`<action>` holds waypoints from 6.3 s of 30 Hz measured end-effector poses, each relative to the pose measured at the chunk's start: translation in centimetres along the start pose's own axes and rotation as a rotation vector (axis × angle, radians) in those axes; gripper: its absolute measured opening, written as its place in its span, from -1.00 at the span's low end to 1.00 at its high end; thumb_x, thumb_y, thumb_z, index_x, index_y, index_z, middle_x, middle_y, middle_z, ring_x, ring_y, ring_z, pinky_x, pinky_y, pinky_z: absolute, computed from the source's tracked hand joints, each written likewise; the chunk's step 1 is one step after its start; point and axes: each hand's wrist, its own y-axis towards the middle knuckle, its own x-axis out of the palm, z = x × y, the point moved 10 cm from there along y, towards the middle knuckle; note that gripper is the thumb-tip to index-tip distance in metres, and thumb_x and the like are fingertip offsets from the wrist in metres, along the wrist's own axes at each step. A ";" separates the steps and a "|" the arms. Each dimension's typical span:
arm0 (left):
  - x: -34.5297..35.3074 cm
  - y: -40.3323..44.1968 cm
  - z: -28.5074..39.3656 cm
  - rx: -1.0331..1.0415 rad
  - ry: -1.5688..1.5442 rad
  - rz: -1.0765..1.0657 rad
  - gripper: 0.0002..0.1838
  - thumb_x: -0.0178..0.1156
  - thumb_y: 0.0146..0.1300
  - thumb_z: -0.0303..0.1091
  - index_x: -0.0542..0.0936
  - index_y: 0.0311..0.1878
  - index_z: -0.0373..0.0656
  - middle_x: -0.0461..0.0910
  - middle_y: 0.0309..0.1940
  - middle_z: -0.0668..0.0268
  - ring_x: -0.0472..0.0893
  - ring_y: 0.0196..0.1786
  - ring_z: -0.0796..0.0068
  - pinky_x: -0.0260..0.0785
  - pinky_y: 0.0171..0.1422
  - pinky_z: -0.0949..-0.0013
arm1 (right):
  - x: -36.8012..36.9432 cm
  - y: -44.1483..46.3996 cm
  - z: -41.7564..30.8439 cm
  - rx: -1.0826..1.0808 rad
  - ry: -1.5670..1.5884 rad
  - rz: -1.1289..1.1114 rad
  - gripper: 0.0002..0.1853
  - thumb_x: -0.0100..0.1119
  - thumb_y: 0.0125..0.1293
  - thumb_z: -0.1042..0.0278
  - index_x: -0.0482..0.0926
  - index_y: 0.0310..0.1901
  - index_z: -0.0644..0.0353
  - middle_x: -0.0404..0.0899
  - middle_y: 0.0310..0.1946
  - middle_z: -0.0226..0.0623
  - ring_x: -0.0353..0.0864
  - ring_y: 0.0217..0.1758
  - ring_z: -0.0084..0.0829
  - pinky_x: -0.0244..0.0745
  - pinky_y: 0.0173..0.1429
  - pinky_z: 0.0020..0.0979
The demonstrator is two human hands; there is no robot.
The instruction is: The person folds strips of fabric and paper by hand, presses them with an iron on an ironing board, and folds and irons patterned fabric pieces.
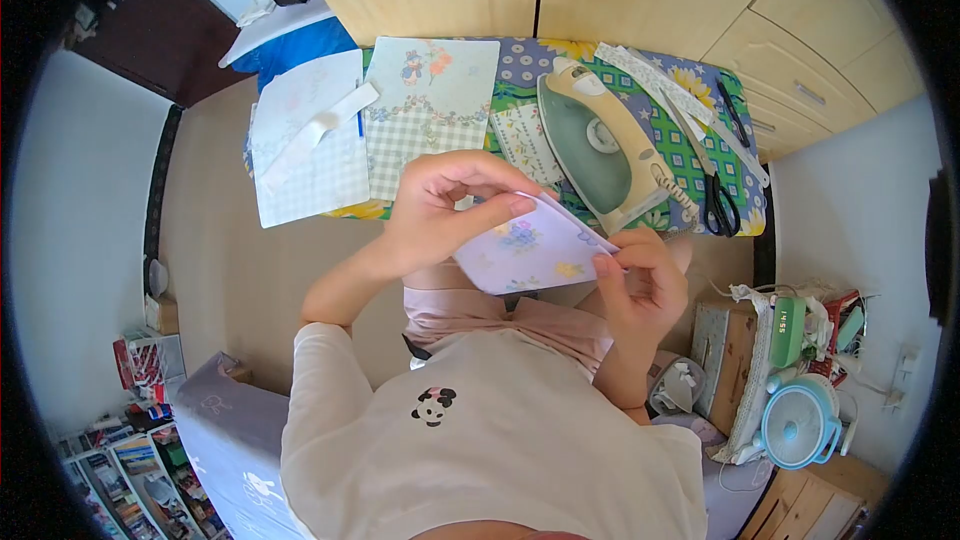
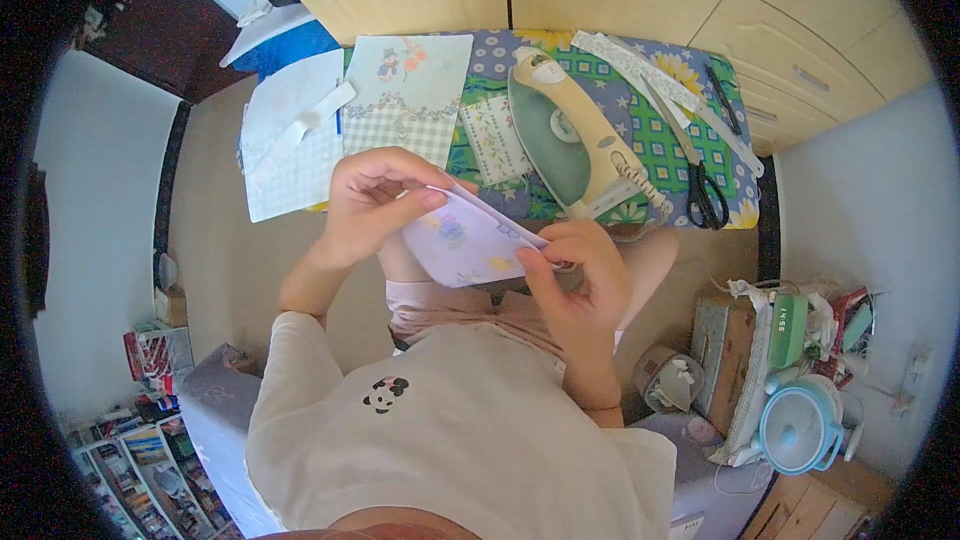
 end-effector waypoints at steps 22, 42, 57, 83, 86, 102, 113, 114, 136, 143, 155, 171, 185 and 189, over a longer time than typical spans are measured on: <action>0.2 -0.2 -0.6 -0.105 -0.045 0.049 -0.85 0.14 0.13 -0.65 0.60 -0.22 -0.38 0.63 -0.23 0.01 0.65 -0.14 0.30 0.47 0.01 0.35 | -0.5 -0.4 -1.2 -0.131 -0.029 0.048 -0.81 0.30 -0.04 0.71 0.49 -0.44 0.25 0.53 -0.47 -0.25 0.47 -0.43 -0.44 0.35 -0.35 -0.51; -0.8 -1.2 2.4 0.259 0.503 0.227 -0.88 0.09 0.19 -0.67 0.59 -0.26 -0.33 0.65 -0.36 0.24 0.62 -0.34 0.59 0.43 -0.28 0.57 | -0.8 -1.1 0.9 0.004 0.093 0.162 -0.70 0.26 0.09 0.66 0.52 -0.10 0.36 0.60 -0.38 -0.28 0.54 -0.36 -0.61 0.41 -0.24 -0.62; -3.3 -3.0 -0.1 0.091 0.128 0.287 -0.87 0.18 0.15 -0.65 0.62 -0.22 -0.33 0.65 -0.35 0.28 0.57 -0.32 0.67 0.40 -0.19 0.60 | 1.8 -0.3 3.0 0.073 0.022 0.112 -0.85 0.13 0.26 0.44 0.59 -0.39 0.33 0.43 -0.70 -0.44 0.26 -0.65 -0.72 0.14 -0.57 -0.61; -5.4 -3.7 -3.7 -0.213 -0.003 0.257 -0.69 0.03 0.24 -0.65 0.40 0.06 -0.25 0.55 -0.07 0.17 0.58 -0.17 0.58 0.45 -0.16 0.52 | 7.9 -1.7 12.0 0.563 0.604 -0.006 -0.71 0.04 0.37 0.25 0.57 -0.16 0.35 0.56 -0.35 -0.48 0.39 -0.33 -0.77 0.27 -0.26 -0.71; -4.0 -4.4 -4.8 -0.284 -0.190 0.204 -0.62 -0.02 0.27 -0.65 0.27 0.14 -0.16 0.51 -0.01 0.22 0.54 -0.17 0.67 0.41 -0.15 0.55 | 7.1 -1.6 11.7 0.552 0.552 0.097 -0.72 0.05 0.37 0.26 0.57 -0.18 0.35 0.55 -0.37 -0.48 0.38 -0.36 -0.77 0.26 -0.31 -0.70; -3.8 -5.9 -4.1 -0.084 0.069 0.122 -0.59 0.21 0.01 -0.76 0.59 -0.02 -0.26 0.55 -0.07 0.19 0.52 -0.02 0.54 0.40 -0.05 0.55 | 6.9 -1.3 8.9 0.322 0.257 0.015 -0.76 0.02 0.37 0.31 0.50 -0.36 0.33 0.38 -0.61 -0.56 0.21 -0.51 -0.77 0.14 -0.47 -0.65; -3.9 -7.0 -4.8 -0.232 0.158 0.138 -0.58 0.25 -0.02 -0.74 0.60 -0.04 -0.23 0.58 -0.10 0.21 0.56 -0.16 0.60 0.40 -0.23 0.62 | 6.1 -0.7 7.2 0.204 0.158 0.045 -0.74 0.00 0.37 0.32 0.48 -0.38 0.35 0.34 -0.63 -0.50 0.19 -0.55 -0.73 0.12 -0.48 -0.61; -4.3 -7.1 -5.0 -0.259 0.108 0.187 -0.58 0.27 -0.04 -0.74 0.61 -0.05 -0.25 0.60 -0.13 0.21 0.57 -0.15 0.58 0.39 -0.20 0.60 | 6.4 -0.8 7.9 0.244 0.207 0.028 -0.74 0.01 0.36 0.33 0.48 -0.40 0.35 0.33 -0.64 -0.51 0.19 -0.55 -0.74 0.11 -0.49 -0.61; -4.8 -6.2 -4.4 -0.172 0.044 0.248 -0.61 0.26 -0.08 -0.80 0.58 -0.11 -0.33 0.54 -0.11 0.19 0.58 -0.12 0.44 0.49 -0.05 0.47 | 7.8 -0.9 8.1 0.257 -0.036 -0.170 -0.73 -0.04 0.38 0.29 0.50 -0.34 0.33 0.33 -0.71 -0.37 0.23 -0.61 -0.68 0.17 -0.54 -0.53; -5.6 -6.8 -5.7 -0.254 0.129 0.245 -0.61 0.24 -0.05 -0.78 0.56 -0.09 -0.30 0.48 -0.06 0.22 0.53 -0.07 0.53 0.47 -0.12 0.56 | 9.6 -2.5 11.3 0.415 0.247 -0.245 -0.74 -0.04 0.39 0.28 0.46 -0.34 0.32 0.36 -0.68 -0.32 0.23 -0.60 -0.67 0.19 -0.52 -0.50; -6.6 -4.9 -6.3 -0.150 0.166 0.263 -0.64 0.19 0.04 -0.76 0.54 -0.06 -0.28 0.48 -0.07 0.30 0.53 -0.10 0.61 0.45 -0.14 0.60 | 10.1 -4.8 13.6 0.609 0.385 -0.291 -0.74 -0.05 0.41 0.25 0.51 -0.27 0.28 0.48 -0.44 -0.53 0.37 -0.41 -0.76 0.31 -0.33 -0.65; -8.1 -1.4 -10.5 -0.401 -0.006 0.222 -0.67 0.02 0.21 -0.61 0.52 0.05 -0.25 0.57 -0.09 0.28 0.54 -0.08 0.59 0.42 -0.01 0.52 | 9.7 -4.9 16.5 0.733 0.496 -0.127 -0.73 0.06 0.35 0.25 0.52 -0.38 0.30 0.42 -0.56 -0.59 0.27 -0.51 -0.79 0.17 -0.44 -0.68; -8.9 0.7 -15.6 -0.457 -0.034 0.185 -0.64 -0.04 0.24 -0.61 0.44 0.12 -0.30 0.50 0.04 0.21 0.53 0.01 0.50 0.40 0.11 0.45 | 7.5 -4.7 17.8 0.719 0.198 -0.007 -0.75 0.19 0.26 0.28 0.54 -0.36 0.36 0.55 -0.61 -0.40 0.40 -0.65 -0.72 0.28 -0.64 -0.62; -8.6 1.0 -14.9 -0.415 0.116 0.166 -0.59 0.11 0.15 -0.65 0.45 0.11 -0.29 0.50 0.04 0.25 0.55 -0.11 0.58 0.43 -0.02 0.52 | 6.6 -4.0 17.7 0.738 0.060 0.000 -0.77 0.22 0.22 0.30 0.53 -0.33 0.35 0.55 -0.62 -0.38 0.40 -0.71 -0.68 0.31 -0.71 -0.59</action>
